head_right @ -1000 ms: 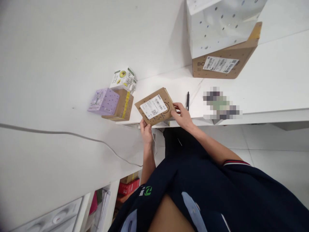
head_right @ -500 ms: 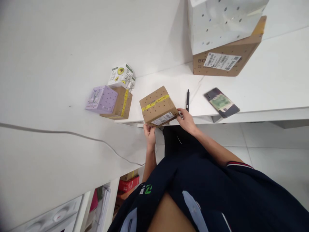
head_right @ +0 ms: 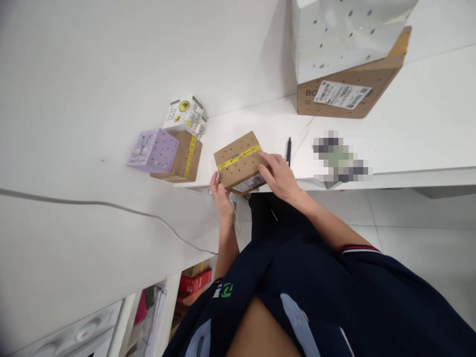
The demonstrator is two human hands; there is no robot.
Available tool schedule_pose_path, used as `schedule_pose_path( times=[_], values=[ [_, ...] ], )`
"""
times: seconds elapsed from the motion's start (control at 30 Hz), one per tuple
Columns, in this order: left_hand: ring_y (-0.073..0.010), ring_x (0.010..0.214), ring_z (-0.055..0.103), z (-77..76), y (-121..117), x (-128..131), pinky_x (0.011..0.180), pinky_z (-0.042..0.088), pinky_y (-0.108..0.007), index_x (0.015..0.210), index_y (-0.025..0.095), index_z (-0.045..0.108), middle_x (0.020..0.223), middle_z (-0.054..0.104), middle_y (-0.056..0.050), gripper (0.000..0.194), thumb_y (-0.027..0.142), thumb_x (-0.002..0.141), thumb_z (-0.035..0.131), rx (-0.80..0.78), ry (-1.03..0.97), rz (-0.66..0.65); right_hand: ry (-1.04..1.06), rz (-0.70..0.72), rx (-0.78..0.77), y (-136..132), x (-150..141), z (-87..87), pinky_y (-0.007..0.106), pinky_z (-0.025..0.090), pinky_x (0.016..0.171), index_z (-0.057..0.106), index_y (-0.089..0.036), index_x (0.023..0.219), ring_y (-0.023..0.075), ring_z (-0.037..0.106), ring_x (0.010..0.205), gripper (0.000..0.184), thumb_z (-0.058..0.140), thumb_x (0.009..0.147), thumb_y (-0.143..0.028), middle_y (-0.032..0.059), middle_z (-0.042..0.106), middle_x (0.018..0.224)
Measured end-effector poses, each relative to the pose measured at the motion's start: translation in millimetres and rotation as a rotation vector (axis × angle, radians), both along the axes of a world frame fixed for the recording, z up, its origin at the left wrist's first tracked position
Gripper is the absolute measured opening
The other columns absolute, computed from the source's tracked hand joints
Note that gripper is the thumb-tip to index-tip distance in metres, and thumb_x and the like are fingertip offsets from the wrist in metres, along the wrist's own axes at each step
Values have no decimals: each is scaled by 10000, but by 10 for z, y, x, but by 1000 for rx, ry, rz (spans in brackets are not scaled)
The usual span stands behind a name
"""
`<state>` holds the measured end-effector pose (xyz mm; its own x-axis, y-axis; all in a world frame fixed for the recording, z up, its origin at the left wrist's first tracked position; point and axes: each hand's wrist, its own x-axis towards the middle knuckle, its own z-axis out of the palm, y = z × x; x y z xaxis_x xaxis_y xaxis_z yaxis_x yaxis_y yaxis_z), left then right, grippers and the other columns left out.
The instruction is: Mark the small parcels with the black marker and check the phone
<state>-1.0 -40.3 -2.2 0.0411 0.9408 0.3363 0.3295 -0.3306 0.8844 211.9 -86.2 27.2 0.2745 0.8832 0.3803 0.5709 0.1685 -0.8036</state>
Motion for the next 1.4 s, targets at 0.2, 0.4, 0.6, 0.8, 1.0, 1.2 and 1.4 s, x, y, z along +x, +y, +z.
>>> schedule_pose_path(
  times=[0.2,0.4,0.6,0.8,1.0,1.2,1.4],
  values=[
    [-247,1274,592,188,-4,58,1098,470,-425,1327,189,593,1342,639,-163,562,603,997,405,94,214,112,-318,-38,-52,-1,-53,56,479,577,927,624,-190,1299,303,646,1076,423,436,1014,-439,174,627,1248],
    [-283,1276,589,217,11,49,1108,460,-479,1304,167,625,1320,656,-177,563,581,1000,395,157,431,153,-495,-60,-136,-4,-75,140,399,571,792,631,-200,1265,272,655,977,393,412,1029,-425,158,631,1238],
    [-262,1279,591,169,28,54,1113,464,-454,1310,192,611,1325,652,-160,556,590,1002,374,147,390,146,-491,-67,-174,-7,-76,168,377,571,760,625,-211,1279,265,666,975,411,407,1028,-453,147,631,1258],
    [-261,1292,587,-32,-83,135,1054,502,-407,1467,176,412,1445,543,-211,732,685,943,453,-7,-42,103,-280,-78,-99,-18,-72,21,443,604,828,618,-266,1311,297,667,1052,422,479,987,-499,132,633,1279],
    [-280,1322,574,-15,-179,189,1072,498,-387,1408,174,490,1439,565,-196,734,714,912,483,-30,-144,92,-66,-64,-61,-52,-116,-39,467,596,939,593,-261,1328,279,655,1106,415,488,983,-466,131,637,1275],
    [-286,1377,535,55,-147,141,1115,485,-432,1441,200,451,1495,516,-195,686,626,916,569,9,-160,48,35,-27,-10,-30,-130,-45,484,592,952,549,-271,1376,276,622,1196,464,452,992,-513,131,615,1355],
    [-276,1383,533,25,-130,206,1101,506,-428,1472,203,418,1507,494,-201,682,588,932,578,28,-176,4,94,-41,20,177,-67,-60,509,548,1013,459,-245,1456,295,583,1278,559,462,973,-526,150,557,1472]
  ],
)
